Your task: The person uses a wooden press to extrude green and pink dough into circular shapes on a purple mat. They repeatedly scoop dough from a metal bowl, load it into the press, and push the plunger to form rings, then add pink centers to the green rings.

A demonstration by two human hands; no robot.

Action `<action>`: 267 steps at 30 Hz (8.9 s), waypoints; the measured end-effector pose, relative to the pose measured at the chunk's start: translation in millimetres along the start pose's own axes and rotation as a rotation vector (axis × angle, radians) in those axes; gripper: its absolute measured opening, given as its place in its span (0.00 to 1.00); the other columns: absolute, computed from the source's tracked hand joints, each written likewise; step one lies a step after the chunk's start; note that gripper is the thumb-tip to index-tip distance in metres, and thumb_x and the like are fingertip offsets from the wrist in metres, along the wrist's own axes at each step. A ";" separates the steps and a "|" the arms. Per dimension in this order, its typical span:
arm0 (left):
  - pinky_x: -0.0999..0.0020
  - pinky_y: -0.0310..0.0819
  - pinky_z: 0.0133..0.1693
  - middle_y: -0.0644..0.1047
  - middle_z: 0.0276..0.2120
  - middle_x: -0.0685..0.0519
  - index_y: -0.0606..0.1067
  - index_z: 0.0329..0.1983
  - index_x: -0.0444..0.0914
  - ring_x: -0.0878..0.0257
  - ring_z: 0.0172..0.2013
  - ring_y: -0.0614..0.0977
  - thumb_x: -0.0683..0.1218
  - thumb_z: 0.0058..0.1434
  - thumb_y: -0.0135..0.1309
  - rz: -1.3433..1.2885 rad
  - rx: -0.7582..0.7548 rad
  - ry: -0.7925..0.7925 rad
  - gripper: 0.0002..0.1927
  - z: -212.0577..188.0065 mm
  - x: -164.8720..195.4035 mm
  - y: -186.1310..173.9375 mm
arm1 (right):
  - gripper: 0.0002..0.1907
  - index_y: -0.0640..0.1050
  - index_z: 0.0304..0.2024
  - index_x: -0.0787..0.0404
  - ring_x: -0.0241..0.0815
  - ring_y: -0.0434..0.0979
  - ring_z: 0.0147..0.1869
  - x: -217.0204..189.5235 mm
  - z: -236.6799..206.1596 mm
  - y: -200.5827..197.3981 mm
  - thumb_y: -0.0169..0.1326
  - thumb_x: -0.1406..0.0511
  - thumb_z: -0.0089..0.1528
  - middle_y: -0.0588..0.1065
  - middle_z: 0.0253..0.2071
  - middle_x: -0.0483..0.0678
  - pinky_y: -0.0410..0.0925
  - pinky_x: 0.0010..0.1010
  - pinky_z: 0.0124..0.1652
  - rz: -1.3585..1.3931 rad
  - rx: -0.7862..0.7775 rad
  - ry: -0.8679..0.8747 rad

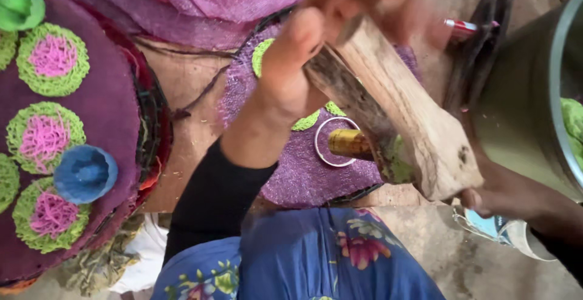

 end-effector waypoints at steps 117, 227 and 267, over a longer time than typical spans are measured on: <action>0.62 0.76 0.56 0.80 0.50 0.48 0.74 0.56 0.35 0.59 0.52 0.82 0.44 0.56 0.68 1.269 0.697 -0.276 0.26 -173.6 -7.2 -11.5 | 0.48 0.68 0.63 0.67 0.64 0.68 0.67 -91.3 147.2 187.5 0.68 0.46 0.50 0.73 0.60 0.63 0.57 0.54 0.65 -0.783 0.410 -0.598; 0.64 0.76 0.47 0.73 0.42 0.52 0.68 0.48 0.39 0.61 0.43 0.78 0.49 0.58 0.64 1.273 0.453 0.345 0.21 47.3 -135.6 97.2 | 0.16 0.73 0.34 0.61 0.31 0.61 0.21 -26.5 -51.4 -4.1 0.45 0.57 0.72 0.66 0.21 0.41 0.54 0.24 0.20 0.790 0.229 -0.486; 0.63 0.75 0.51 0.69 0.46 0.50 0.66 0.53 0.36 0.61 0.46 0.76 0.43 0.63 0.64 1.347 0.481 0.473 0.21 51.1 -116.4 83.0 | 0.26 0.77 0.60 0.56 0.38 0.76 0.22 -40.9 -99.1 -21.5 0.53 0.74 0.58 0.81 0.31 0.51 0.69 0.30 0.28 -0.411 1.206 -0.364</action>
Point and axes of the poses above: each hand's wrist, its own z-axis towards the middle knuckle, its own y-axis out of the palm, x = y × z, the point moved 7 cm from there along z, towards the middle knuckle
